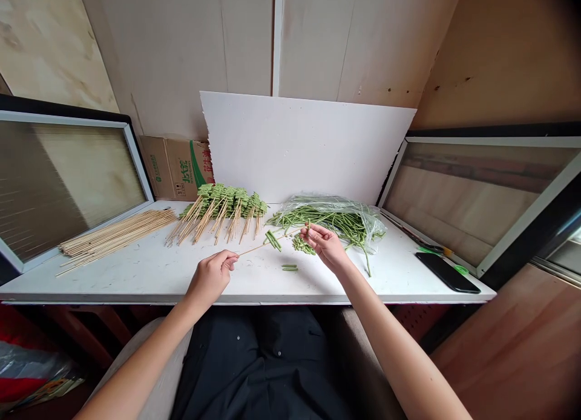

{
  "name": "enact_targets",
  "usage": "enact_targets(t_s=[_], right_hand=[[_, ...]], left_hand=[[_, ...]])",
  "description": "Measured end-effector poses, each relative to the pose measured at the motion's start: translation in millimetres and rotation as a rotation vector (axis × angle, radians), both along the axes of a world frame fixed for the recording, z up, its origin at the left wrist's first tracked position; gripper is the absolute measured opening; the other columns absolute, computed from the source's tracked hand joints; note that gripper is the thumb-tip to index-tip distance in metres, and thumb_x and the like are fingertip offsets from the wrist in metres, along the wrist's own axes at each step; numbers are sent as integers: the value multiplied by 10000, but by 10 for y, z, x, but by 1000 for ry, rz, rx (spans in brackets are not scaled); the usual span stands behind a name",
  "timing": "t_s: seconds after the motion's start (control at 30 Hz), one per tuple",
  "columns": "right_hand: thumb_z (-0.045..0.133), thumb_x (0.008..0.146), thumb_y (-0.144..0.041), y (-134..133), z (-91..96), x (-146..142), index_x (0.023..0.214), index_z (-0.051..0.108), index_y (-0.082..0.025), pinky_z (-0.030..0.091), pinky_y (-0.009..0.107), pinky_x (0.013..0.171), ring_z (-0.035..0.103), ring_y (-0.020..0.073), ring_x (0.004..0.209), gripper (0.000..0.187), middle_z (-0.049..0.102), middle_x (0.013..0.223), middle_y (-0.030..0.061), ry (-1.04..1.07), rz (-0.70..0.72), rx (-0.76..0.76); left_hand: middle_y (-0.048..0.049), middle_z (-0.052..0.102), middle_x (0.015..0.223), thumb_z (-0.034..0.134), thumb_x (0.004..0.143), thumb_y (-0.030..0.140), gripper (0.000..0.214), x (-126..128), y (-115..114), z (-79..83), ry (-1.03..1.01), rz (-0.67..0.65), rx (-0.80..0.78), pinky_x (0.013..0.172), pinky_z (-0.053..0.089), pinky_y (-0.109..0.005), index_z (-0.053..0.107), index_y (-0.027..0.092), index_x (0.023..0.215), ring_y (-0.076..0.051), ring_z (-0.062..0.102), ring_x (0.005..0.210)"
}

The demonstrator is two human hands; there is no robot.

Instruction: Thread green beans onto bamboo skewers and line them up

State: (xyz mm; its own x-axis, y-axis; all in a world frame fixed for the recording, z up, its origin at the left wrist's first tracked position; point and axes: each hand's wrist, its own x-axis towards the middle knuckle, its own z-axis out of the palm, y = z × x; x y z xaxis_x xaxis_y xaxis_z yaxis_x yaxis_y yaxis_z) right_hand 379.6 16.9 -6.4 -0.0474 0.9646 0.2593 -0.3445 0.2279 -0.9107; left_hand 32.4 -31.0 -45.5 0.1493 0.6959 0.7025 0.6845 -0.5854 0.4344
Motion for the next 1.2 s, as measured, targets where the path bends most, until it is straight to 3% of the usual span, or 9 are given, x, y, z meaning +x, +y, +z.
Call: enact_targets(t_s=[0.83, 1.03, 1.2], right_hand=[[962, 724, -478, -58, 42, -48, 991, 816, -259, 574, 338, 1021, 717, 192, 995, 375, 758, 1001, 29, 104, 72, 9], [978, 721, -433, -72, 60, -54, 959, 832, -242, 576, 292, 984, 712, 174, 958, 338, 768, 965, 29, 172, 94, 0], [998, 683, -425, -59, 60, -41, 895, 836, -239, 593, 335, 903, 718, 203, 904, 326, 784, 917, 48, 145, 37, -12]], left_hand=[[-17, 802, 829, 507, 922, 120, 265, 10, -39, 26, 44, 57, 51, 735, 594, -246, 751, 220, 951, -182, 768, 755], [-16, 807, 820, 506, 918, 111, 272, 8, -30, 24, 60, 74, 92, 717, 592, -236, 758, 214, 927, -179, 768, 729], [-17, 811, 822, 506, 905, 108, 272, 7, -45, 44, 69, 101, 120, 702, 591, -245, 757, 215, 911, -186, 771, 728]])
